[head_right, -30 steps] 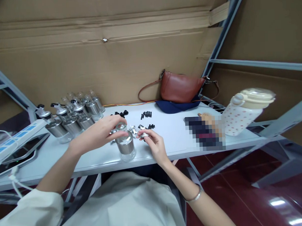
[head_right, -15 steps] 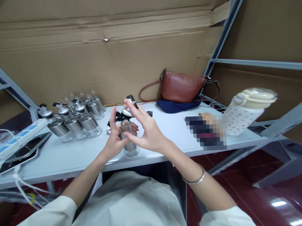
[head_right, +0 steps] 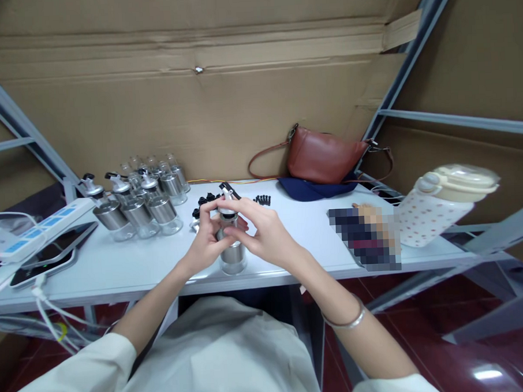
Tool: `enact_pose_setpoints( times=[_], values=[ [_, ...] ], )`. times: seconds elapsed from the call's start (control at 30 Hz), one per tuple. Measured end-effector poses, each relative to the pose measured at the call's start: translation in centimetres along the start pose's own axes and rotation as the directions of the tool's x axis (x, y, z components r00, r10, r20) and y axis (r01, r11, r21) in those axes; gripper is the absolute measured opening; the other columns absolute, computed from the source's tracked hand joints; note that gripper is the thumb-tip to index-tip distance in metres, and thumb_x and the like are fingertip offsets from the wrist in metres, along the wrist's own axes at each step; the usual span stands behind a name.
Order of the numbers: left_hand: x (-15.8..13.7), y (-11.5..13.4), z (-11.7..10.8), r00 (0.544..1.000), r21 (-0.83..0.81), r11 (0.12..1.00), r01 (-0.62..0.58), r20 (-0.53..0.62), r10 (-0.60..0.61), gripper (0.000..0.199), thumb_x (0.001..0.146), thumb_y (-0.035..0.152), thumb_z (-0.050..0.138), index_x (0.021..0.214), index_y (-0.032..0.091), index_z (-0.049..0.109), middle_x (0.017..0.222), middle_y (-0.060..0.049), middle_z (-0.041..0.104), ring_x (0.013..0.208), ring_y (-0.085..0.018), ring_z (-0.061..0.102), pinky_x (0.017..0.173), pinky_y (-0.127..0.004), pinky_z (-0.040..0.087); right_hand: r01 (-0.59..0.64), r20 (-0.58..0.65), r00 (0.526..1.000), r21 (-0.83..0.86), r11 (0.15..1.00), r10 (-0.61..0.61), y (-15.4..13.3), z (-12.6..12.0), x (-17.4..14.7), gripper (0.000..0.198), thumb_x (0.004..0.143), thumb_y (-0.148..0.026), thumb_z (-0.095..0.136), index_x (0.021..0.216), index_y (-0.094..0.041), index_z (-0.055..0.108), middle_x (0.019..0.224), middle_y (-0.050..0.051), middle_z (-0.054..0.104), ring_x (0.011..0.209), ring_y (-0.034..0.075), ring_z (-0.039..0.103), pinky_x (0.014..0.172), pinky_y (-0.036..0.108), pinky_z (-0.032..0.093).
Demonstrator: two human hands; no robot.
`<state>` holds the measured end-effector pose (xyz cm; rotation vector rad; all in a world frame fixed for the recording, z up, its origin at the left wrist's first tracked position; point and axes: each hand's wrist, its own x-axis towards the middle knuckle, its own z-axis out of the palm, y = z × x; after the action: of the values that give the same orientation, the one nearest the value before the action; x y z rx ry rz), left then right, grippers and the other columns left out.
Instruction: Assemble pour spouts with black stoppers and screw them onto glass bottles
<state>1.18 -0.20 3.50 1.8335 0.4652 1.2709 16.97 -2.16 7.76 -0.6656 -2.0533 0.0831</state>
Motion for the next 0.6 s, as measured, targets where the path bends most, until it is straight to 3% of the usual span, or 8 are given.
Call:
enact_pose_setpoints(
  times=[0.2,0.47,0.6],
  values=[
    [0.14,-0.1,-0.22,1.0,-0.038,0.999,0.0,-0.005,0.0,0.046,0.084,0.027,0.063,0.116,0.026,0.031,0.111,-0.006,0.058,0.084,-0.012,0.062,0.073,-0.026,0.049,-0.013,0.015,1.0,-0.009,1.0,0.013,-0.02,0.0,-0.08,0.033,0.089,-0.019,0.057,0.122,-0.023,0.055,0.114,0.007,0.067,0.099,0.021,0.065,0.082,0.034,0.054],
    [0.35,-0.33,-0.23,0.999,-0.04,0.998,-0.052,0.0,0.052,0.036,0.084,0.026,0.063,0.103,0.025,0.032,0.117,-0.005,0.056,0.086,-0.011,0.061,0.072,-0.025,0.048,0.027,-0.009,1.0,-0.069,0.997,-0.028,0.01,0.32,-0.41,0.027,0.09,-0.016,0.054,0.117,-0.021,0.059,0.1,0.005,0.071,0.081,0.016,0.068,0.069,0.027,0.055],
    [0.34,-0.58,-0.25,0.999,-0.061,0.997,-0.048,-0.008,0.048,0.036,0.083,0.027,0.065,0.1,0.024,0.033,0.113,-0.003,0.057,0.089,-0.013,0.062,0.076,-0.027,0.049,0.051,-0.03,0.998,-0.101,0.994,-0.054,0.03,0.43,-0.49,0.024,0.091,-0.015,0.052,0.113,-0.02,0.062,0.107,0.007,0.071,0.088,0.017,0.069,0.074,0.027,0.055]
  ],
)
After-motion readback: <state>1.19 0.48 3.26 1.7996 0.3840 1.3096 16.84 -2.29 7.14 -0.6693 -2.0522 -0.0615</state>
